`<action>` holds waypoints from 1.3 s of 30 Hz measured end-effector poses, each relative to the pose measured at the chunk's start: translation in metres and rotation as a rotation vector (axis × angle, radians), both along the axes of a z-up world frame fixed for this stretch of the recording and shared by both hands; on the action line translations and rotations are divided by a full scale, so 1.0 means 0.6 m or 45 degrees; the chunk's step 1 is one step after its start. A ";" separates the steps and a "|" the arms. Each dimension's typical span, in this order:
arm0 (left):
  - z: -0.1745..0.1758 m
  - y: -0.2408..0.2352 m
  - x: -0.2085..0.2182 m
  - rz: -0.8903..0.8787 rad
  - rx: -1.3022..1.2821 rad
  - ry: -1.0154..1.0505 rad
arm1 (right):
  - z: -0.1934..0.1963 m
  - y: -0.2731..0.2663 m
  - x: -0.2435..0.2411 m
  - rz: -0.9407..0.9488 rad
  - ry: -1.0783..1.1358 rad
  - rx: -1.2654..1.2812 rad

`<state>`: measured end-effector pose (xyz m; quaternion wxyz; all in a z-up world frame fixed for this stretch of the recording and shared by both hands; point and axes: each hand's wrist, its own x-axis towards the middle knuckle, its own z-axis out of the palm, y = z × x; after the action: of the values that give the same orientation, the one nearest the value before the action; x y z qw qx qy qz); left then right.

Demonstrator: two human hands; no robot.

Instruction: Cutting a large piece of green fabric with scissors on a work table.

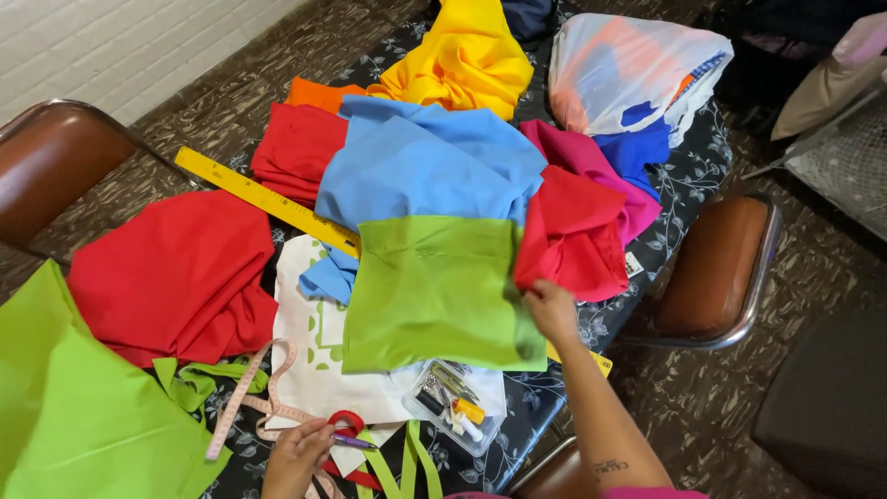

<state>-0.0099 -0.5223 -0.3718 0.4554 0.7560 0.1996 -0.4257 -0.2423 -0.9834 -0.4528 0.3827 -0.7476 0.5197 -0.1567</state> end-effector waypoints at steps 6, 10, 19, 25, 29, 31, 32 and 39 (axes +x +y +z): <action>0.031 -0.012 0.004 -0.111 -0.038 -0.075 | 0.007 0.032 0.050 0.324 0.239 -0.030; -0.007 0.004 0.003 -0.071 -0.118 -0.074 | 0.014 0.035 0.053 0.309 0.314 -0.023; 0.016 0.085 -0.037 0.022 -0.179 -0.007 | 0.026 0.072 0.021 0.133 0.214 -0.256; -0.041 0.207 -0.111 0.147 -0.228 -0.096 | 0.082 0.144 -0.029 0.138 -0.011 -0.484; -0.061 0.285 -0.166 0.265 -0.203 -0.010 | 0.195 0.239 -0.063 0.173 -0.007 -0.309; -0.094 0.333 -0.193 0.361 -0.252 -0.010 | 0.231 0.277 -0.079 0.171 0.115 -0.215; -0.109 0.353 -0.204 0.365 -0.255 -0.014 | 0.231 0.288 -0.091 0.175 0.111 -0.218; -0.152 0.429 -0.262 0.618 -0.301 -0.012 | 0.225 0.340 -0.148 0.260 0.144 -0.061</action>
<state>-0.1674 -0.2650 -0.4632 0.6300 0.6297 0.3218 -0.3209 -0.3313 -0.7792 -0.3176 0.3488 -0.8132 0.4578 -0.0869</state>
